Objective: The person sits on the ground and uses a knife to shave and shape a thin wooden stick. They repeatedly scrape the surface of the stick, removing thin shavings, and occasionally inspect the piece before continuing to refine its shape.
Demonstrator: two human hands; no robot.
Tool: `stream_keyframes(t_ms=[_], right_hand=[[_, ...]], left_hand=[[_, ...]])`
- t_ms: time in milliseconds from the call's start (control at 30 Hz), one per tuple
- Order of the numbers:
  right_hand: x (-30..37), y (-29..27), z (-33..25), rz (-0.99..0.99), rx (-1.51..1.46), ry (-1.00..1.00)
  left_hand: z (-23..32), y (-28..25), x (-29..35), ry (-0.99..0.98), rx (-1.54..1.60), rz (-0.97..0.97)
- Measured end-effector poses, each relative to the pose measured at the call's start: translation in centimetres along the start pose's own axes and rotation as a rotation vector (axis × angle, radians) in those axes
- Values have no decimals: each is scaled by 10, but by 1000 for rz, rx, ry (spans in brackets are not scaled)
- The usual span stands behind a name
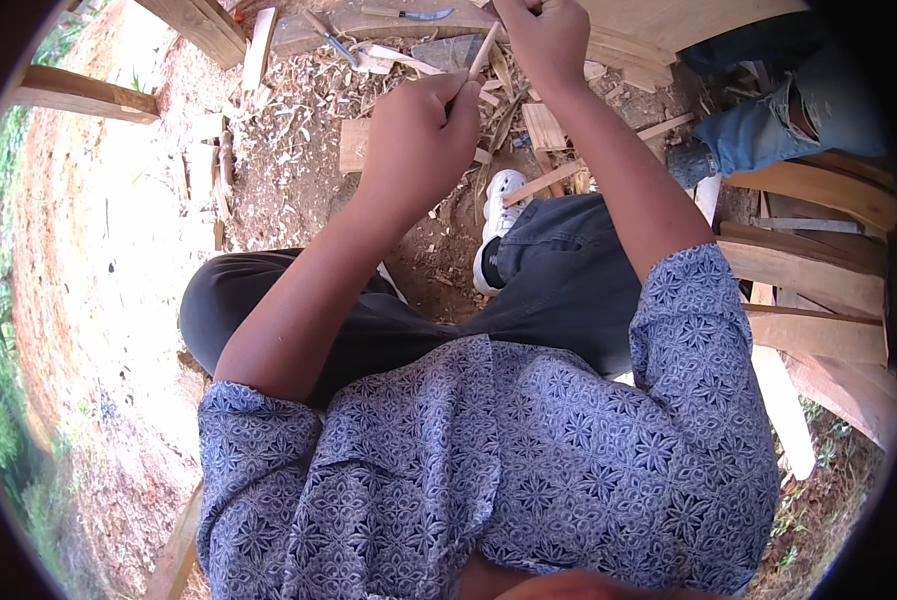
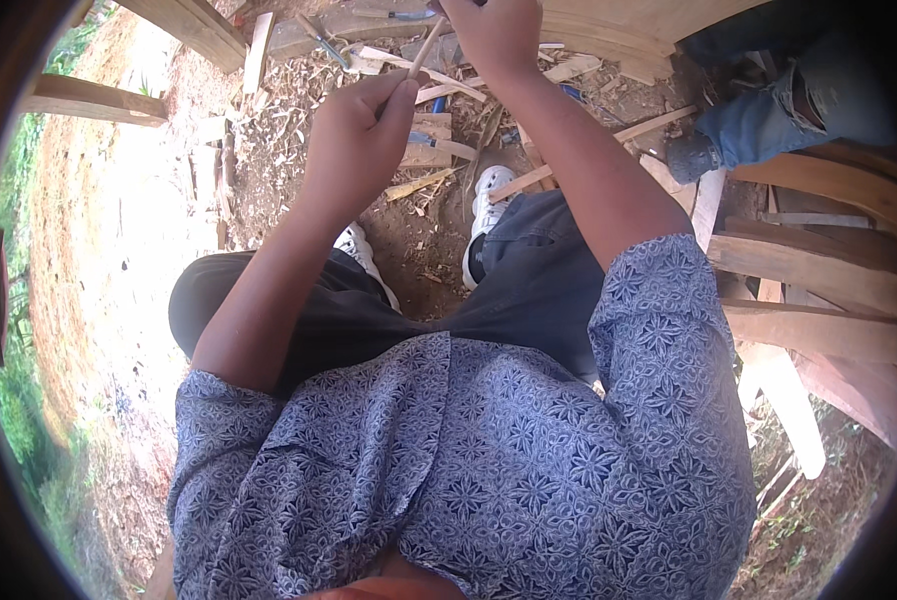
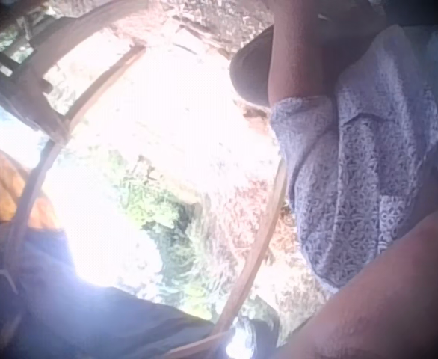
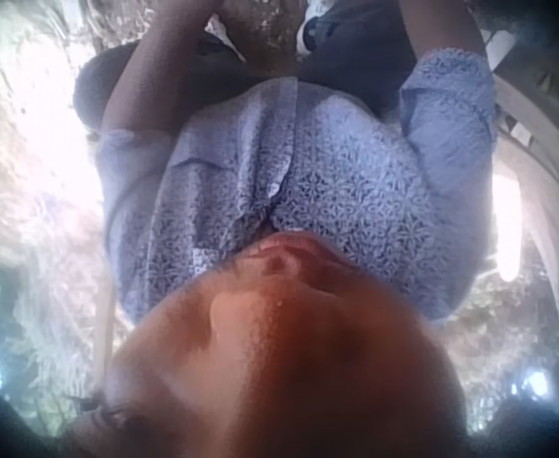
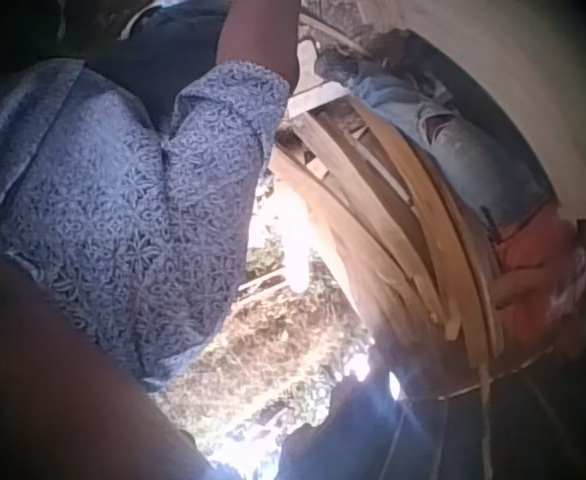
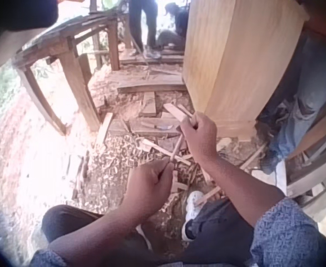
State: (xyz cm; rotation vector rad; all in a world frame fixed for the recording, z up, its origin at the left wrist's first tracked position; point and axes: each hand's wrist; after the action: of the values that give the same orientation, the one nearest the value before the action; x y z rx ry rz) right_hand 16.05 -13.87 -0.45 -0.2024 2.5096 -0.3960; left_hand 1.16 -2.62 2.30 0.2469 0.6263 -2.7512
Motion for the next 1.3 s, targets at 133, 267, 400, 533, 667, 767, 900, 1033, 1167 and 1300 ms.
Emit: stream_keyframes(t_ms=[133,267,400,533,667,767,900,1033,1167,1300], right_hand=[[37,14,-16,-46,38,-40],[-3,-2,-5,-18,-44,-10],[31,10,-24,-64,-16,-31],[-4,-5,-5,2,-30,-16],[31,18,-17,-28,-28,-31],[-11,6,4,-13,-49,-98],[45,13,-21,-78,11,-52],[-19,-4,-4,1,11,-95],[42,15,-22,-46,-71,-25],[-17,4,-14,159,20,106]], left_hand=[[-13,-7,1,-37,-54,-19],[1,-2,1,-14,-17,-22],[-8,-7,0,-9,-91,-5],[2,0,0,3,-36,-5],[-10,-11,-1,-50,-91,-13],[3,-7,-2,-59,-26,-30],[-9,-12,-5,-7,-115,-13],[3,-8,-3,-10,-75,-66],[-9,-9,2,-41,-115,-24],[2,-8,-3,11,-49,-65]])
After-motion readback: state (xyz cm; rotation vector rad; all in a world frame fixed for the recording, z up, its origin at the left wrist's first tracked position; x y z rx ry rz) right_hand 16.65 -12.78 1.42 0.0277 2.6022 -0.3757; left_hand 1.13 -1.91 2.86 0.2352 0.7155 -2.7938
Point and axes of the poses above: each hand's wrist, its own x-axis away from the middle knuckle, its own y-axis out of the palm, z = x × y, and after that the axes turned 3 degrees about -x, right-handed
